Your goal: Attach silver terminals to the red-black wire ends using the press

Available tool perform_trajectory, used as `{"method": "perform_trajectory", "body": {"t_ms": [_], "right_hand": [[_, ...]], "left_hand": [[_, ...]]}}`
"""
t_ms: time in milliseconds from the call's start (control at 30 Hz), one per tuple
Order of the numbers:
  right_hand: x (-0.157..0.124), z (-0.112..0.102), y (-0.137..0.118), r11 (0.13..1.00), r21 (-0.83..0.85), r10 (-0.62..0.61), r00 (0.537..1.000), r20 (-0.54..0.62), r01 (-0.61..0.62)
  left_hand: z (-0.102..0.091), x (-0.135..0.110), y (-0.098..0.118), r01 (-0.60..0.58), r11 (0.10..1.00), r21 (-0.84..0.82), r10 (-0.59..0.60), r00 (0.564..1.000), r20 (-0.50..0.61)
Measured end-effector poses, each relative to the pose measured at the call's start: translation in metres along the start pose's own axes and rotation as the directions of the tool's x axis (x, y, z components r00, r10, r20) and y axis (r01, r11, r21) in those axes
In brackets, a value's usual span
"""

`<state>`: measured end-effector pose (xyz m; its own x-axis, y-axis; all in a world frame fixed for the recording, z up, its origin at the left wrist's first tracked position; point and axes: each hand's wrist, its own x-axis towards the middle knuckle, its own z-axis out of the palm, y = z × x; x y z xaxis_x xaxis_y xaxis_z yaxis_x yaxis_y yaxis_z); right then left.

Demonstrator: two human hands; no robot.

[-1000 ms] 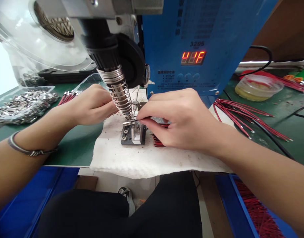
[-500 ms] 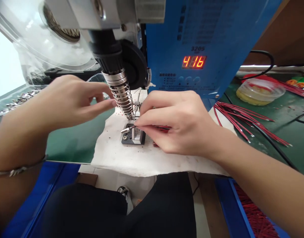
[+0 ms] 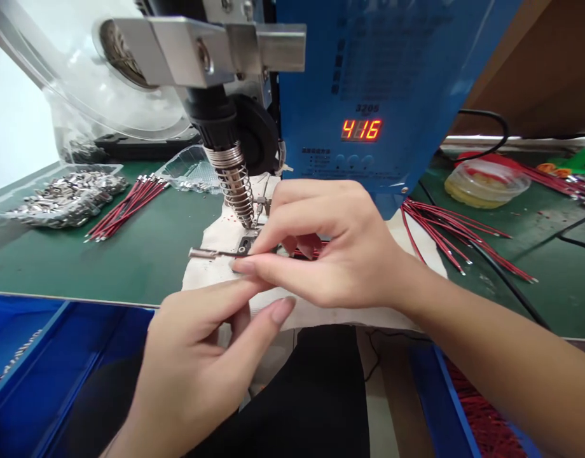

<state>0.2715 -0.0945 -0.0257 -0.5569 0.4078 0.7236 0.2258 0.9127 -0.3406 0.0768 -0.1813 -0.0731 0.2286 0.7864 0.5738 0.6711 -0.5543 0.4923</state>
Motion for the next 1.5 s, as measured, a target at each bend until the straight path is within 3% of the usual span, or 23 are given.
{"method": "perform_trajectory", "body": {"t_ms": [67,133,233,467,533,633,700,767,833,933,1067,1133,1267,1367,1500], "right_hand": [[0.0,-0.001,0.0,0.998,0.054,-0.028,0.999,0.021,0.027],[-0.001,-0.003,0.0,0.997,0.059,-0.051,0.998,0.028,0.049],[-0.002,-0.004,-0.002,0.997,-0.01,-0.075,0.996,0.038,0.076],[-0.004,-0.003,-0.003,0.985,-0.106,-0.13,0.991,0.033,0.132],[-0.004,-0.006,0.001,0.979,-0.142,-0.144,0.99,0.004,0.144],[-0.001,-0.015,0.013,0.975,-0.168,-0.136,0.989,0.052,0.143],[0.001,-0.022,0.021,0.974,-0.181,-0.093,0.971,0.218,0.134],[0.004,-0.027,0.028,0.977,-0.208,0.036,0.918,0.396,0.051],[0.005,-0.03,0.032,0.962,-0.267,0.187,0.842,0.506,-0.053],[0.006,-0.033,0.036,0.92,-0.365,0.341,0.753,0.563,-0.143],[0.005,-0.035,0.041,0.893,-0.404,0.418,0.695,0.585,-0.197],[0.005,-0.035,0.042,0.877,-0.43,0.451,0.68,0.578,-0.216],[0.005,-0.034,0.044,0.854,-0.456,0.493,0.665,0.56,-0.25],[0.005,-0.033,0.044,0.857,-0.437,0.499,0.655,0.567,-0.274],[0.007,-0.032,0.045,0.868,-0.419,0.482,0.655,0.582,-0.266]], "left_hand": [[0.009,0.004,0.003,0.011,0.998,0.065,-0.011,1.0,0.004],[0.015,0.008,0.002,0.066,0.997,0.036,-0.063,0.994,-0.093],[0.02,0.011,-0.002,0.126,0.987,-0.097,-0.145,0.965,-0.22],[0.024,0.008,-0.005,0.09,0.913,-0.398,-0.21,0.94,-0.269],[0.02,0.005,-0.004,0.136,0.855,-0.501,-0.3,0.917,-0.263],[0.008,0.0,-0.004,0.222,0.651,-0.726,-0.45,0.883,-0.134],[-0.002,-0.006,-0.006,0.285,0.51,-0.812,-0.519,0.855,-0.026],[-0.012,-0.013,-0.012,0.343,0.474,-0.811,-0.555,0.831,0.027],[-0.021,-0.021,-0.019,0.393,0.545,-0.741,-0.558,0.83,0.03],[-0.034,-0.029,-0.031,0.443,0.718,-0.536,-0.534,0.845,-0.017],[-0.062,-0.028,-0.053,0.439,0.886,-0.149,-0.451,0.89,-0.061],[-0.079,-0.021,-0.066,0.414,0.909,0.046,-0.412,0.91,-0.043],[-0.111,0.001,-0.09,0.49,0.816,0.307,-0.463,0.872,-0.159],[-0.123,0.026,-0.1,0.494,0.719,0.488,-0.497,0.857,-0.135],[-0.124,0.058,-0.111,0.282,0.504,0.817,-0.511,0.86,0.019]]}}
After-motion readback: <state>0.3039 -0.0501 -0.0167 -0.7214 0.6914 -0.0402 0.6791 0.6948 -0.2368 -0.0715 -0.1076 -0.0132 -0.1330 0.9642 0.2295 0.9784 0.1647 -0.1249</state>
